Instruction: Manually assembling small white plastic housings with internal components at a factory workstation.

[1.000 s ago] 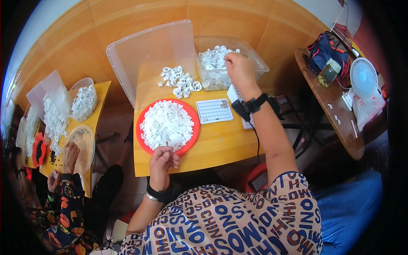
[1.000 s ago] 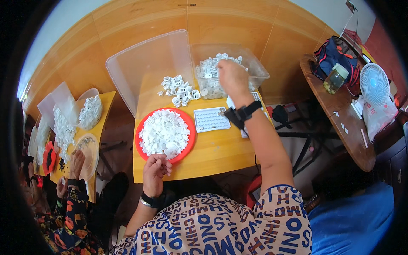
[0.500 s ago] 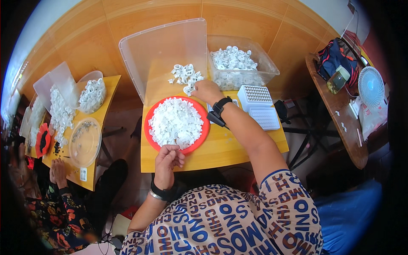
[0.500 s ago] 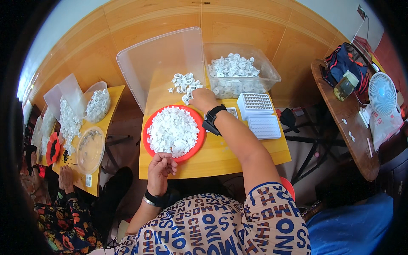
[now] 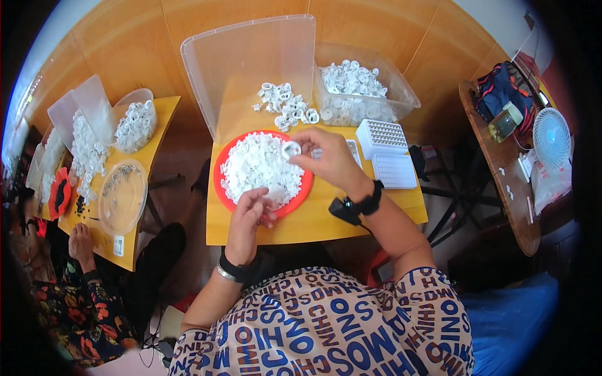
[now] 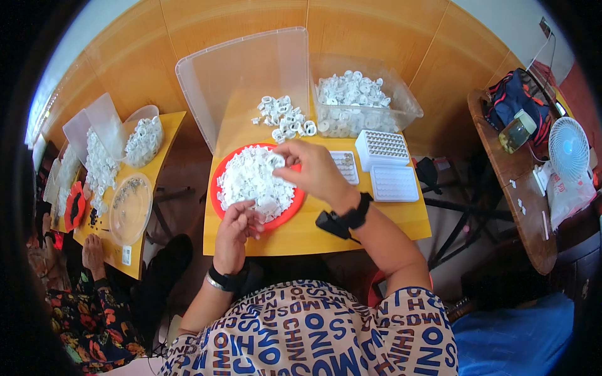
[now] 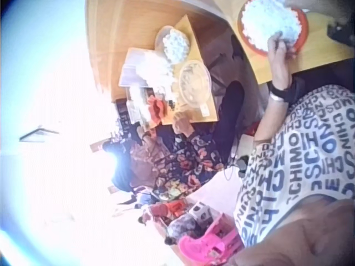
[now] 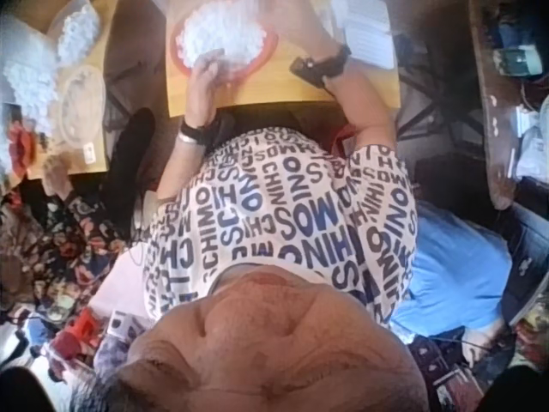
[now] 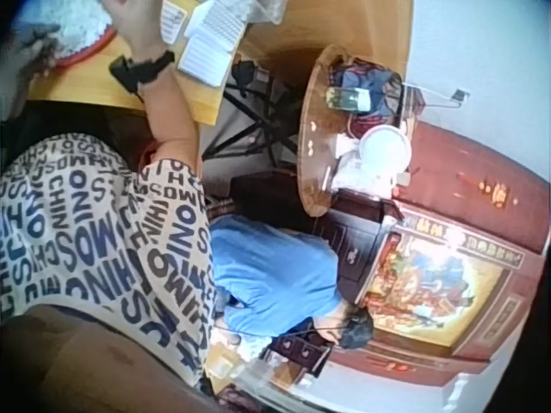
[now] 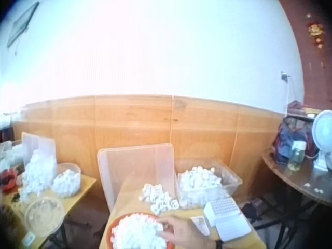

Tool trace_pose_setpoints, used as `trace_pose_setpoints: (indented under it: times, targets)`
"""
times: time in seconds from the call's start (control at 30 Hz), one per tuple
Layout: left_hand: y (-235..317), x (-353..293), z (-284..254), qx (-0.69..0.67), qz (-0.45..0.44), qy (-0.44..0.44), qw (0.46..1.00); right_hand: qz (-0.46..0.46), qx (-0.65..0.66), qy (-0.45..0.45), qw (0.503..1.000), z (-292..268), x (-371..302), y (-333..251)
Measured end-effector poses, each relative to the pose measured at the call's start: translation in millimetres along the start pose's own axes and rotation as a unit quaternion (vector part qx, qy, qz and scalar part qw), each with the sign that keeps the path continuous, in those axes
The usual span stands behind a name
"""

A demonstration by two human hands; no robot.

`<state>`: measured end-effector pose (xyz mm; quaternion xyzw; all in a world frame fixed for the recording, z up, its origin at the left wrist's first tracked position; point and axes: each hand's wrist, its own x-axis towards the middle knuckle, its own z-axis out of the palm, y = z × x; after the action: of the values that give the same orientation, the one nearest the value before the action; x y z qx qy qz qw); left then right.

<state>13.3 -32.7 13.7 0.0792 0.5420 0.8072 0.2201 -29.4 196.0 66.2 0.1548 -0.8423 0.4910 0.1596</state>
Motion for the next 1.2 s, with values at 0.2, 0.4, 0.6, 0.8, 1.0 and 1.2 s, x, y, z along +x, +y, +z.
trace_pose_setpoints:
  times: [0.2, 0.4, 0.6, 0.8, 1.0, 1.2]
  targets:
    - [14.2, 18.9, 14.4, -0.110, -0.009, -0.058, 0.992, -0.059, 0.052, 0.002, 0.997, 15.1, -42.7, -45.3]
    - [6.6, 14.7, 18.4, -0.206, -0.051, -0.095, 0.973, -0.099, 0.007, 0.013, 0.995, 24.6, -50.3, -42.1]
    - [2.2, 11.0, 12.5, -0.256, -0.060, -0.079, 0.962, -0.147, -0.086, -0.004, 0.985, 29.7, -53.0, -45.5]
    - [-1.4, 9.7, 12.2, -0.271, -0.041, -0.072, 0.959, -0.107, -0.099, 0.014, 0.989, 37.5, -56.0, -52.8]
    - [-4.3, 9.5, 10.1, -0.282, -0.062, -0.027, 0.957, -0.087, -0.137, 0.048, 0.986, 51.4, -58.9, -51.1]
    - [-8.3, 7.8, 3.2, -0.249, -0.043, -0.058, 0.966, -0.118, -0.155, 0.030, 0.980, 51.2, -57.8, -49.2]
